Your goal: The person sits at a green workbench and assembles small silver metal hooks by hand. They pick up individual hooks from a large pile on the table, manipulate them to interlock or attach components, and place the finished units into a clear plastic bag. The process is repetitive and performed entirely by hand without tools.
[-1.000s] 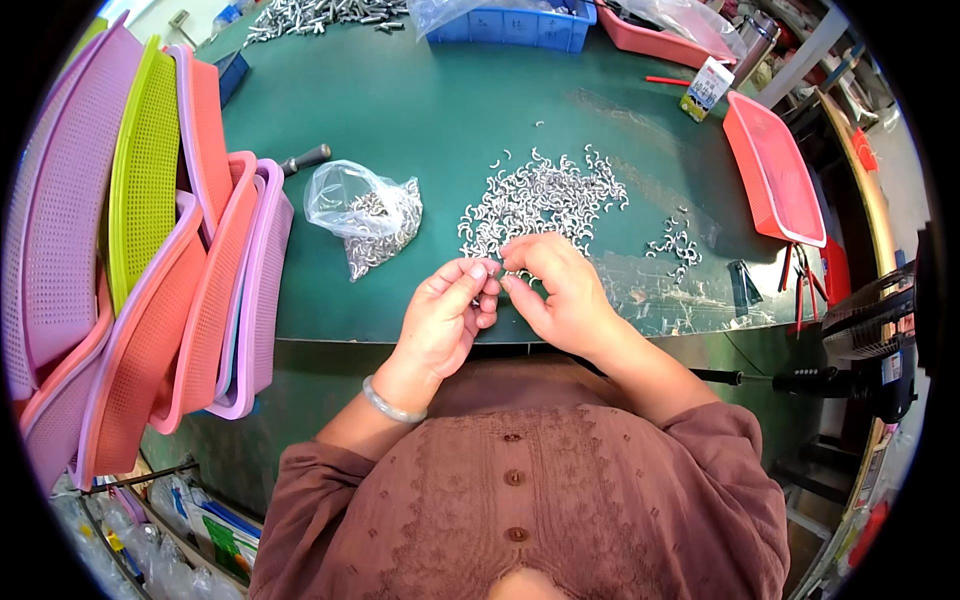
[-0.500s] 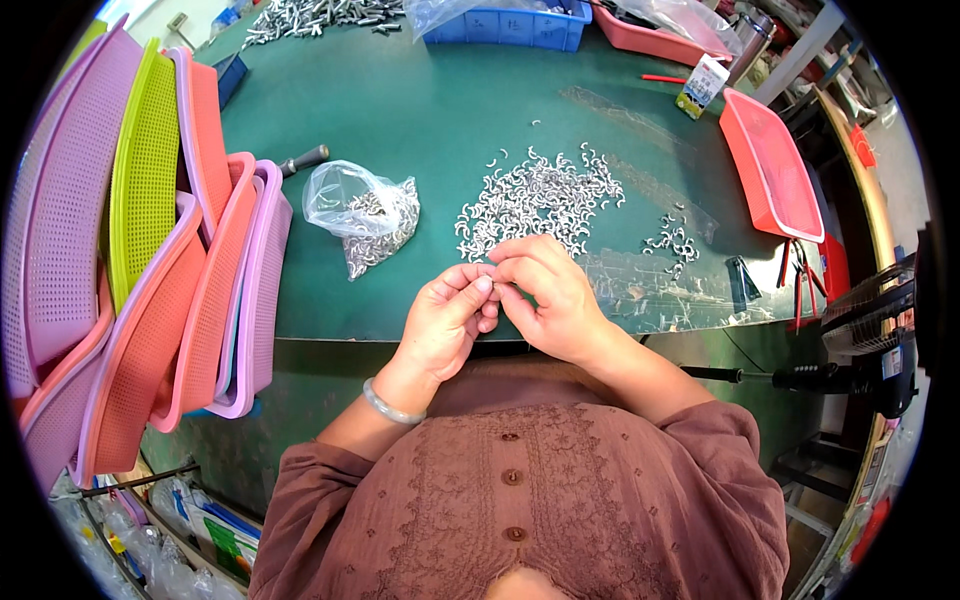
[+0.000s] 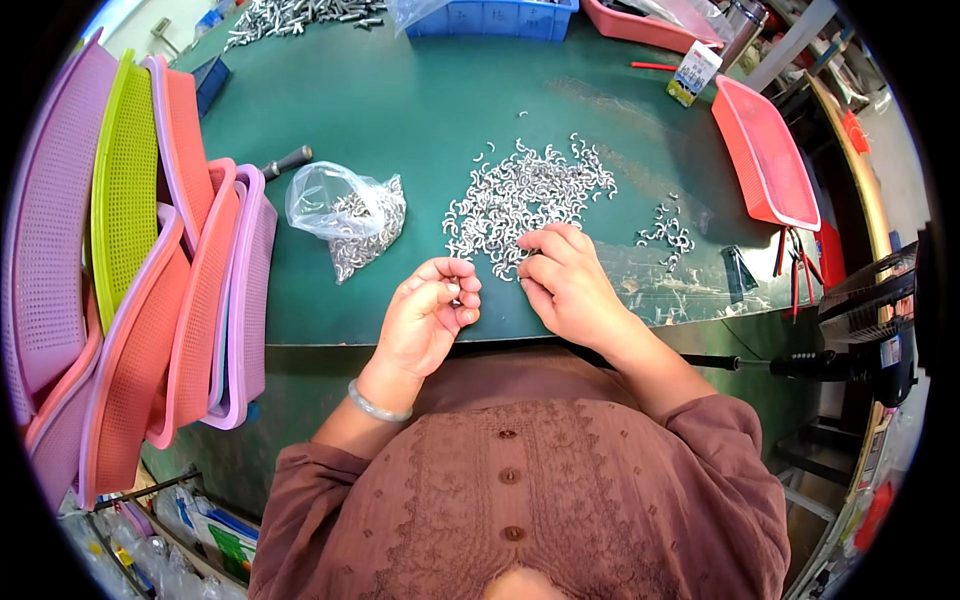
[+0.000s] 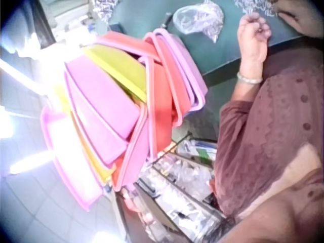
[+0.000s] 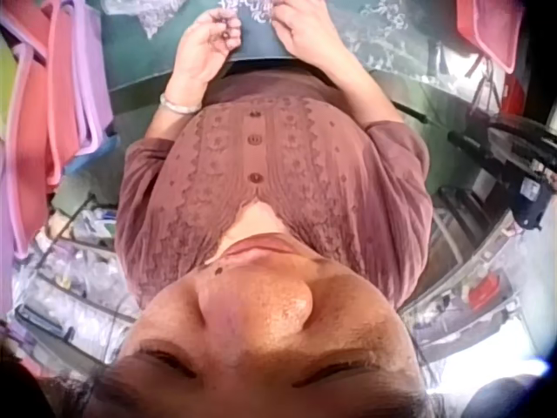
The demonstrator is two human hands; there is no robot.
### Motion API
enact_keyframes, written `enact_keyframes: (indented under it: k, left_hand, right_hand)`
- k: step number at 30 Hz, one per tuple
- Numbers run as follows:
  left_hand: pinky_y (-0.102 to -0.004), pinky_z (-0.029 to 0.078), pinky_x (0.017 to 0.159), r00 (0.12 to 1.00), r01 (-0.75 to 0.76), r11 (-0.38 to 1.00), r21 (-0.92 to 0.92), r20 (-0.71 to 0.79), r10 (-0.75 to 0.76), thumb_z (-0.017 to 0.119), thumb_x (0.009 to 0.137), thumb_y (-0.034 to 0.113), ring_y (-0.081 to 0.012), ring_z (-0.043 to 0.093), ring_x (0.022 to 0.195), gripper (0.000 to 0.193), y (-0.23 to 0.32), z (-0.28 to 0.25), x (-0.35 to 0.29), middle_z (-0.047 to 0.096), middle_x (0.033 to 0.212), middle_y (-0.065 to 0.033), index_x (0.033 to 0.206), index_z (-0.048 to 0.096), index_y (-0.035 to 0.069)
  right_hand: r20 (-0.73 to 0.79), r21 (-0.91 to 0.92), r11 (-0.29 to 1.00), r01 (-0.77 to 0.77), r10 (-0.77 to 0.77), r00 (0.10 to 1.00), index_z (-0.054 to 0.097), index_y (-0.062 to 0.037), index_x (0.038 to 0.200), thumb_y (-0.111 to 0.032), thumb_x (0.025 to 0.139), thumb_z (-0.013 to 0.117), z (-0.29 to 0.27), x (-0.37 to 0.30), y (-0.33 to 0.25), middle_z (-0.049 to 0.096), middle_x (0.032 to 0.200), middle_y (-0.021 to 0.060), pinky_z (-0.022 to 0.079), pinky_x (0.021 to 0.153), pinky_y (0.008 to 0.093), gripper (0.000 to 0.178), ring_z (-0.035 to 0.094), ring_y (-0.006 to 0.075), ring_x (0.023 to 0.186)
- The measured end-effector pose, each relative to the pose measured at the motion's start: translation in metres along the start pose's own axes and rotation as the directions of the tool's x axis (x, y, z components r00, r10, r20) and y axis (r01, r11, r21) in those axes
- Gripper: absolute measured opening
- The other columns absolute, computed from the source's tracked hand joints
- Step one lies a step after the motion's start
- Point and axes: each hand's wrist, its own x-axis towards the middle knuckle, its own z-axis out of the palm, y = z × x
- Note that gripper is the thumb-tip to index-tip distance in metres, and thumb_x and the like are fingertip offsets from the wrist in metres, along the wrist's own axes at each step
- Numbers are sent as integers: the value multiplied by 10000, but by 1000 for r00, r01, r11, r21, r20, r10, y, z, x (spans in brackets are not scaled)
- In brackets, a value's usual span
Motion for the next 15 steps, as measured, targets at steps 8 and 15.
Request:
enact_keyframes:
  k: [8, 15]
  left_hand:
    - [-265, 445, 602, 994, 36, 995, 98, -107, -26, 483, 925, 135, -146, 530, 708, 131, 3, 6, -4, 569, 860, -77, 934, 544, 20]
    - [-256, 420, 574, 989, 68, 983, 173, -144, -43, 506, 938, 181, -139, 518, 686, 136, 2, 15, -4, 569, 829, -62, 877, 541, 65]
  right_hand:
    - [47, -27, 999, 23, -22, 999, 596, -39, 805, -26, 692, 666, 10, 6, -4, 557, 1119, 88, 366, 925, 431, 133, 461, 321, 1104]
    - [-18, -7, 998, 55, -55, 998, 600, -3, 776, -27, 699, 635, 8, 10, -8, 562, 1102, 116, 372, 903, 441, 88, 472, 320, 1084]
